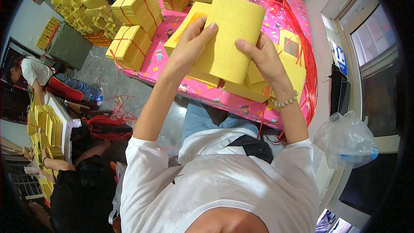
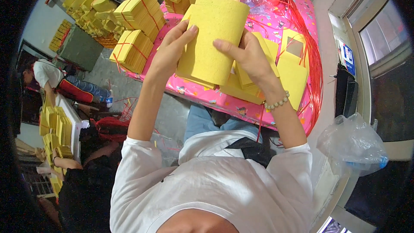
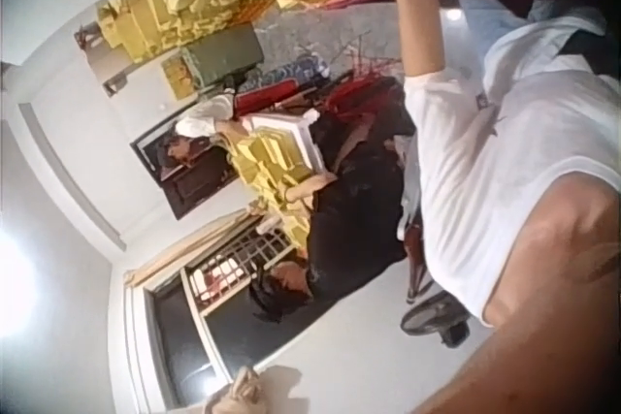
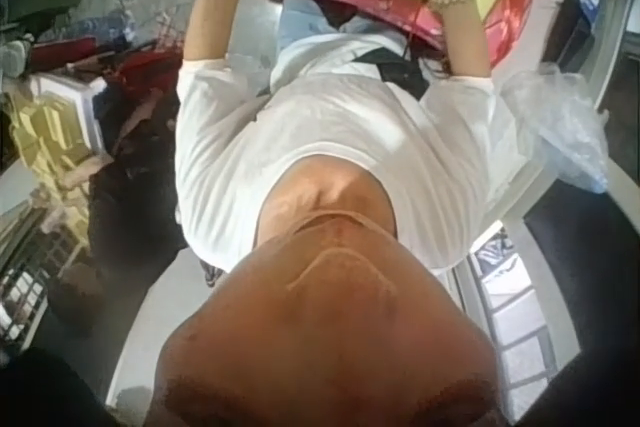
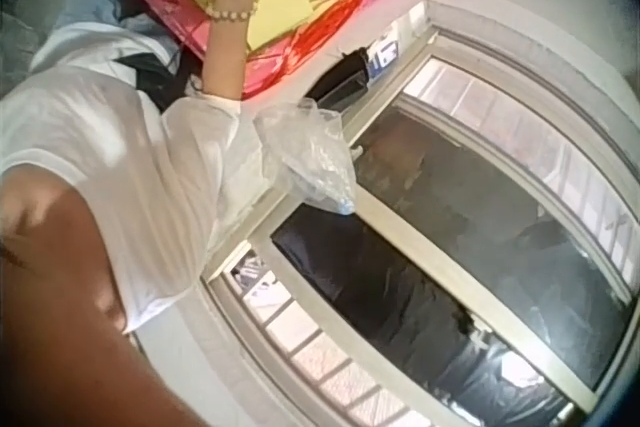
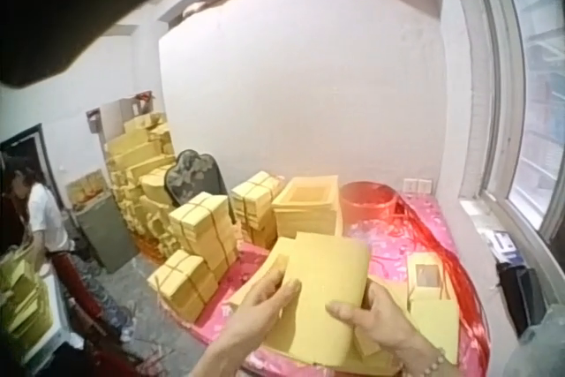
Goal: Arranging and stacking yellow Joss paper sheets on a work table.
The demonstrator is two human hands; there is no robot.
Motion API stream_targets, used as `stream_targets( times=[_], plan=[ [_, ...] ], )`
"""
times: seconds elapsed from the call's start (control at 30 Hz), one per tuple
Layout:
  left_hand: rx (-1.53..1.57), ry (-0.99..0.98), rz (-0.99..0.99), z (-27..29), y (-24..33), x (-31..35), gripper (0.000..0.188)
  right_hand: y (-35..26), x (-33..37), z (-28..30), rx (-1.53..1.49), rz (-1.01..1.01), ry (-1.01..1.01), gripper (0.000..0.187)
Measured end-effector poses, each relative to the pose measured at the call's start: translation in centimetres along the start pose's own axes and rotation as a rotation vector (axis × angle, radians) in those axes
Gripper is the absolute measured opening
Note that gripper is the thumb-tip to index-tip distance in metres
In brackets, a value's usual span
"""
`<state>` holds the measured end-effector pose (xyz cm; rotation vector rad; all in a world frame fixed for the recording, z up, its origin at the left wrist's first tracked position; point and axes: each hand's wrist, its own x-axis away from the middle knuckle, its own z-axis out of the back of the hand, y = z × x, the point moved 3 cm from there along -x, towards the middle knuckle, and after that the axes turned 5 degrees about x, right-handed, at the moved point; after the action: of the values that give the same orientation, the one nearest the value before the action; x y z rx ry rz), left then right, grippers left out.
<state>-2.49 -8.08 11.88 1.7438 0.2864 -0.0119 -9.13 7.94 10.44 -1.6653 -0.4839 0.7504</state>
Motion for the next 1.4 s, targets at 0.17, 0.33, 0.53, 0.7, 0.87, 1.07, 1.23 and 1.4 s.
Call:
stream_targets(
  times=[0.17,0.33,0.53,0.7,0.87,1.07,1.23,1.4],
  plan=[
    [0.055,0.048,0.179,0.3,-1.3,-1.2,0.039,0.7,-0.7,0.7,-0.042,-0.155,-0.045,0.048],
    [0.059,0.032,0.323,-0.3,-1.3,-1.3,0.038,1.1,-0.6,1.2,-0.124,-0.223,-0.019,0.049],
    [0.138,-0.022,0.338,-0.3,-1.8,-1.5,0.037,1.2,-0.5,1.5,-0.136,-0.210,-0.021,0.050],
    [0.103,-0.013,0.326,-0.1,-1.9,-1.6,0.036,1.5,-0.5,1.8,-0.142,-0.209,-0.029,0.050],
    [0.125,-0.044,0.253,-0.5,-2.0,-1.4,0.035,1.4,-0.3,1.5,-0.072,-0.163,-0.045,0.047],
    [0.091,0.088,0.116,-1.3,-2.0,-1.2,0.034,1.8,-0.4,0.4,-0.218,-0.075,0.094,0.042],
    [0.034,0.073,0.185,-1.0,-2.1,-1.8,0.034,2.1,-0.8,0.1,-0.296,-0.117,0.126,0.040],
    [0.029,0.076,0.199,-0.8,-2.1,-1.9,0.034,1.9,-0.9,-0.1,-0.294,-0.117,0.124,0.040]
  ],
)
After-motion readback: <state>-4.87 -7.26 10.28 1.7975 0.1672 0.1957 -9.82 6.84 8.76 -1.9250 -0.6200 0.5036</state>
